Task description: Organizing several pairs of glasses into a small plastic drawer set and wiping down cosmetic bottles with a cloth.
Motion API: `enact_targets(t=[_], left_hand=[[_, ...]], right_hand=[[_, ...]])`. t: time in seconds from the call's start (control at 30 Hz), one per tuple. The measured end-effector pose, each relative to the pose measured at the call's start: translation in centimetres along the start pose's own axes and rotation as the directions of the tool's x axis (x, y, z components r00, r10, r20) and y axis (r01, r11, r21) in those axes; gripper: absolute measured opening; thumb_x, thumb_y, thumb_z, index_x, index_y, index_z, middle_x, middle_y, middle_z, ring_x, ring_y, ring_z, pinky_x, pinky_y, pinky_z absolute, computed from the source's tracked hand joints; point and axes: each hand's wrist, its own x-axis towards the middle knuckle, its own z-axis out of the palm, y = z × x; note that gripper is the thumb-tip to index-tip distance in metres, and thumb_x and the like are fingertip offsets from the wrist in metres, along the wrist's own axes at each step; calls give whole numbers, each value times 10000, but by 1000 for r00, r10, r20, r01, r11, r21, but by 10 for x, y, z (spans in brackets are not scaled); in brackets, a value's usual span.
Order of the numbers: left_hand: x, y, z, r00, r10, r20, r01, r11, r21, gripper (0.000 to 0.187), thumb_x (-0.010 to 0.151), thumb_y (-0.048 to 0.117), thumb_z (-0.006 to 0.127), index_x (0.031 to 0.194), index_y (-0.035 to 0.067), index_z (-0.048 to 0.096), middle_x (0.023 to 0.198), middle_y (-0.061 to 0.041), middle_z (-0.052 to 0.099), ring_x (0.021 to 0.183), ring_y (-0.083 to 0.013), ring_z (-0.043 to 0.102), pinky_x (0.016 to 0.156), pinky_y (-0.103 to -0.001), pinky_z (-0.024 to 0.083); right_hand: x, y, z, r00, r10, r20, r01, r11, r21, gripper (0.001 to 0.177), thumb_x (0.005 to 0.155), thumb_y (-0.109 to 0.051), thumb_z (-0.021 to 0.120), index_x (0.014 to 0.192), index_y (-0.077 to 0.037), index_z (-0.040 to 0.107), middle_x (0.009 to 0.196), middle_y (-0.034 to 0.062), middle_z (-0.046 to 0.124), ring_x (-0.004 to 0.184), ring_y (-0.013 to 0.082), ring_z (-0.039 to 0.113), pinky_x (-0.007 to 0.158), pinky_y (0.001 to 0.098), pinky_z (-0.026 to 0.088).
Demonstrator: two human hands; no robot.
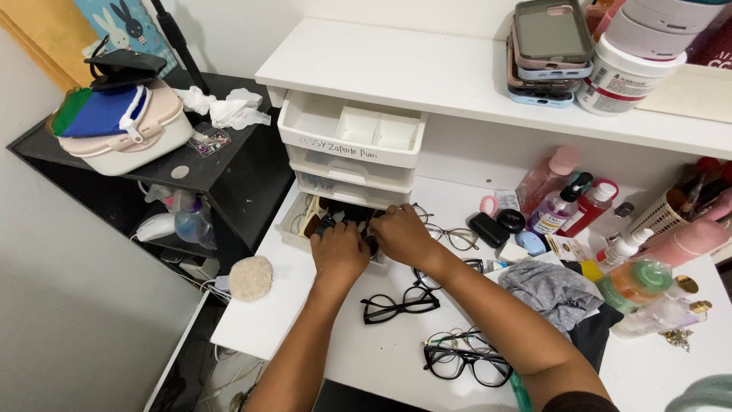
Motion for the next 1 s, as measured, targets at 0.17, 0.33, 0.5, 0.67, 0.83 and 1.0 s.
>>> enact_targets(t=[0.17, 0.33, 0.5, 0.67, 0.83, 1.0], left_hand=[[0, -2, -2, 1000, -16, 4, 16, 1000, 1, 158, 854, 238, 693, 955, 125, 738, 972, -69, 703, 925, -287, 648, 815, -463, 383], [3, -3, -5, 1000, -9, 25, 9, 1000, -15, 95, 838, 189, 702, 901, 141, 753, 933, -67, 693, 906, -278, 636, 826, -441, 366], [6, -2, -6, 999, -15, 33, 15, 1000, -26, 87, 862, 140, 673, 869, 172, 753, 863, -53, 720, 851, -255, 668, 829, -438, 347], [6, -4, -7, 995, -45, 90, 49, 998, -48, 110, 884, 148, 641, 888, 181, 747, 820, -34, 741, 811, -244, 688, 843, -435, 337], [0, 2, -17, 997, -39, 64, 44, 996, -78, 103, 883, 185, 642, 879, 170, 744, 852, -30, 737, 823, -243, 683, 828, -444, 333], [-10, 22, -40, 997, 41, -60, -50, 987, -154, 68, 853, 188, 668, 863, 154, 727, 855, -27, 734, 809, -255, 679, 809, -467, 347]], right_hand=[[0, 1, 6, 1000, 22, 10, -20, 989, -145, 123, 804, -166, 688, 792, -131, 806, 714, 93, 711, 908, 311, 652, 894, 510, 396], [7, -3, 7, 977, 148, 154, -111, 967, -229, 140, 788, -222, 723, 717, -122, 791, 700, 90, 708, 911, 287, 638, 910, 510, 360], [13, 0, 14, 967, 193, 166, -148, 956, -253, 167, 760, -263, 761, 754, -98, 784, 755, 85, 720, 972, 284, 632, 888, 530, 337], [13, -4, 0, 934, 226, 277, -181, 967, -179, 190, 797, -316, 756, 799, -131, 801, 813, 74, 734, 1004, 271, 634, 947, 529, 311], [5, 3, -9, 925, 207, 320, -171, 976, -138, 198, 854, -352, 715, 885, -194, 830, 872, 69, 744, 1051, 280, 615, 977, 525, 314], [-17, 38, -49, 990, 99, 98, -117, 975, 191, 286, 890, -345, 669, 1046, -149, 809, 1103, 65, 779, 1033, 290, 688, 924, 453, 486]])
